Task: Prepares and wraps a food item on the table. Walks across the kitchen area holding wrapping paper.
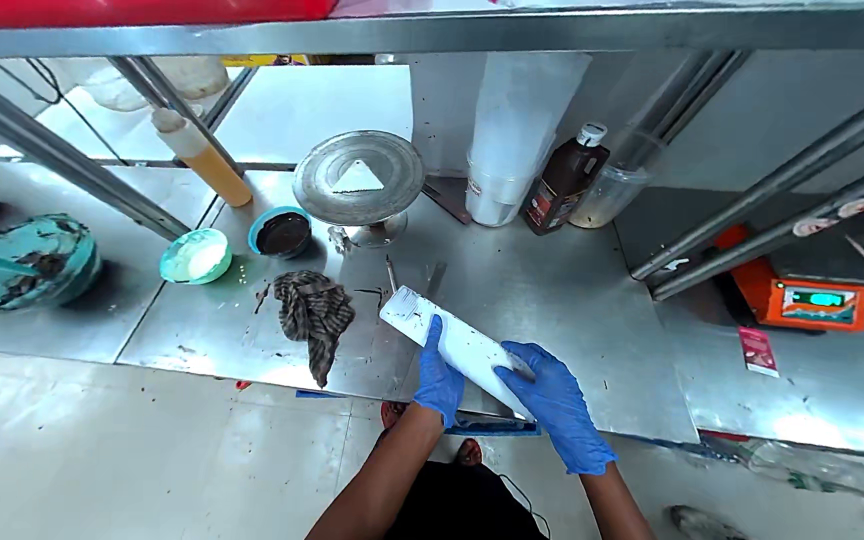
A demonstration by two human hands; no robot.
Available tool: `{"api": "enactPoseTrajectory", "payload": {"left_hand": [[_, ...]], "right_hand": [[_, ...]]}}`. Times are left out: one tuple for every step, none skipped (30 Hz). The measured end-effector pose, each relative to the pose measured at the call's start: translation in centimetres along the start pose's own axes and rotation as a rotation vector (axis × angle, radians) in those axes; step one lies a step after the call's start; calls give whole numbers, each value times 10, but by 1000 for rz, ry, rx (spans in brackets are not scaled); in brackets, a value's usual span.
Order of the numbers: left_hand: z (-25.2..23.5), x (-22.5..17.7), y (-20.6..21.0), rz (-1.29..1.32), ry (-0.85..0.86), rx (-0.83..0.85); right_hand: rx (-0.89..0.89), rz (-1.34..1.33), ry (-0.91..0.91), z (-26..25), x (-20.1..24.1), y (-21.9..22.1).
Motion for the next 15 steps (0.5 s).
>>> {"api": "enactPoseTrajectory", "payload": {"left_hand": [[-1, -2, 0, 14, 6, -5], [-4, -5, 1, 29, 13, -10], [-7, -8, 2, 43, 18, -13], [-9, -11, 2, 50, 21, -12], [-10, -13, 1, 51, 25, -13], [-12, -16, 0, 45, 33, -16], [-14, -19, 0, 38, 44, -22], [-15, -22, 0, 30, 52, -30], [-15, -26, 2, 16, 55, -32], [-16, -29, 3, 5, 60, -25], [-18, -32, 4, 2, 62, -22], [-18, -35, 3, 1, 64, -22], [-19, -38, 2, 2, 58, -11], [-20, -40, 4, 9, 51, 2], [-21, -42, 8, 23, 46, 20]], "right_hand": [[-1, -27, -6, -1, 2, 1], [-6, -64, -15, -3, 4, 1], [-20, -110, -21, -5, 5, 1], [-36, -154, -26, -6, 7, 3], [-44, -190, -26, -7, 8, 5], [-51, -224, -23, -8, 10, 7], [-51, -251, -17, -10, 13, 8], [-47, -274, -10, -13, 17, 8], [-42, -296, -11, -17, 20, 8], [-30, -323, -12, -22, 24, 9], [-4, -352, -10, -27, 28, 10], [30, -381, -4, -32, 32, 11], [57, -411, -8, -37, 39, 13], [79, -430, -20, -42, 46, 13], [95, -426, -36, -49, 52, 13]]}}
Point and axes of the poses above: each hand's wrist, its own z-axis away from the middle knuckle, its own y-axis out of the palm, x = y × z, the point moved 7 cm from there along -z, towards the middle knuckle, and after that the axes turned 12 degrees about z, right-handed, at the moved point
